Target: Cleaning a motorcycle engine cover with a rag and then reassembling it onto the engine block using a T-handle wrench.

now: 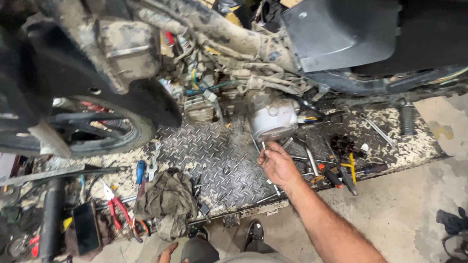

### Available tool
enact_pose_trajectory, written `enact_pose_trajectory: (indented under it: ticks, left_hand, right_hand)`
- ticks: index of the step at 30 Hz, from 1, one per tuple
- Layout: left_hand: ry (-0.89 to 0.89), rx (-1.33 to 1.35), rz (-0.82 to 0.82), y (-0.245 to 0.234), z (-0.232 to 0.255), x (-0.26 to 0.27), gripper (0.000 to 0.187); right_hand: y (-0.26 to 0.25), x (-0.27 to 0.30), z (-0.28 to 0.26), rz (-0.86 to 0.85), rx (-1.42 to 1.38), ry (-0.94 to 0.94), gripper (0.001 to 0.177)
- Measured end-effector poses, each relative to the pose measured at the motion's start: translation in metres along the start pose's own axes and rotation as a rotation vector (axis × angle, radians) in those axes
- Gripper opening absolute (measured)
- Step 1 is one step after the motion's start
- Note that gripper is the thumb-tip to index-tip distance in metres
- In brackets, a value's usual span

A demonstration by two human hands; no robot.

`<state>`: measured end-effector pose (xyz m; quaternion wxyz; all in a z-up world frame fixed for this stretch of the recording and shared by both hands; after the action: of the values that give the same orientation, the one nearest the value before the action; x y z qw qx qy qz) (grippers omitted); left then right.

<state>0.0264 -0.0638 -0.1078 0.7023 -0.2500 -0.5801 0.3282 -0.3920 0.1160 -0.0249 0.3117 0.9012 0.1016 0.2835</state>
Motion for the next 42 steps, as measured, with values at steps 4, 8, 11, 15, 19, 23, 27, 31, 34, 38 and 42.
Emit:
enact_pose_trajectory:
  ticks: [4,8,11,15,19,23,27,31,34,38,42]
  left_hand:
    - [0.042,0.143,0.149,-0.021,-0.006,0.031,0.059]
    - [0.311,0.264,0.058,-0.038,0.022,0.056,0.051]
    - [0.279,0.273,0.034,-0.038,0.027,0.056,0.048]
    - [0.323,0.208,0.019,-0.033,0.038,0.055,0.045]
    - [0.275,0.115,-0.055,-0.03,0.058,0.057,0.05]
    - [0.237,0.076,-0.178,-0.04,0.085,0.069,0.045]
    - [0.182,0.049,-0.252,-0.042,0.093,0.073,0.043]
    - [0.193,0.03,-0.251,-0.037,0.092,0.066,0.042]
    - [0.23,0.051,-0.247,-0.033,0.089,0.061,0.038]
    - [0.246,0.072,-0.217,-0.026,0.078,0.053,0.038]
    - [0.225,0.099,-0.267,-0.038,0.089,0.058,0.035]
  right_hand:
    - [-0.023,-0.033,0.016,-0.239,-0.053,-0.175,0.031]
    - [-0.009,-0.021,0.005,-0.218,-0.047,-0.197,0.022]
    - [0.006,-0.013,-0.004,-0.212,-0.063,-0.182,0.022]
    - [0.021,0.005,-0.015,-0.393,-0.073,-0.096,0.021]
    - [0.038,0.013,-0.021,-0.558,-0.07,-0.128,0.028]
    - [0.024,-0.011,-0.014,-0.232,-0.008,-0.172,0.022]
    - [0.029,-0.007,-0.015,0.188,0.018,-0.189,0.025]
    - [0.034,0.024,-0.002,0.262,0.349,-0.147,0.016]
    - [0.03,0.044,0.041,-0.083,1.353,0.02,0.042]
    - [0.027,0.072,0.118,-0.62,1.738,0.135,0.022]
    - [0.034,0.075,0.131,-0.659,1.961,0.209,0.031]
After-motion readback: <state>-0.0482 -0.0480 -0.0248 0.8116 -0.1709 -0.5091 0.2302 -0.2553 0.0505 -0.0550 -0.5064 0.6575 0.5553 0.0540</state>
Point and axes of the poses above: each hand's wrist, its own x-axis away from the middle knuckle, its own y-axis out of the palm, z = x × y, the point moved 8 cm from there along -x, towards the middle knuckle, and after that the axes turned 12 degrees about -y, right-handed, at the moved point
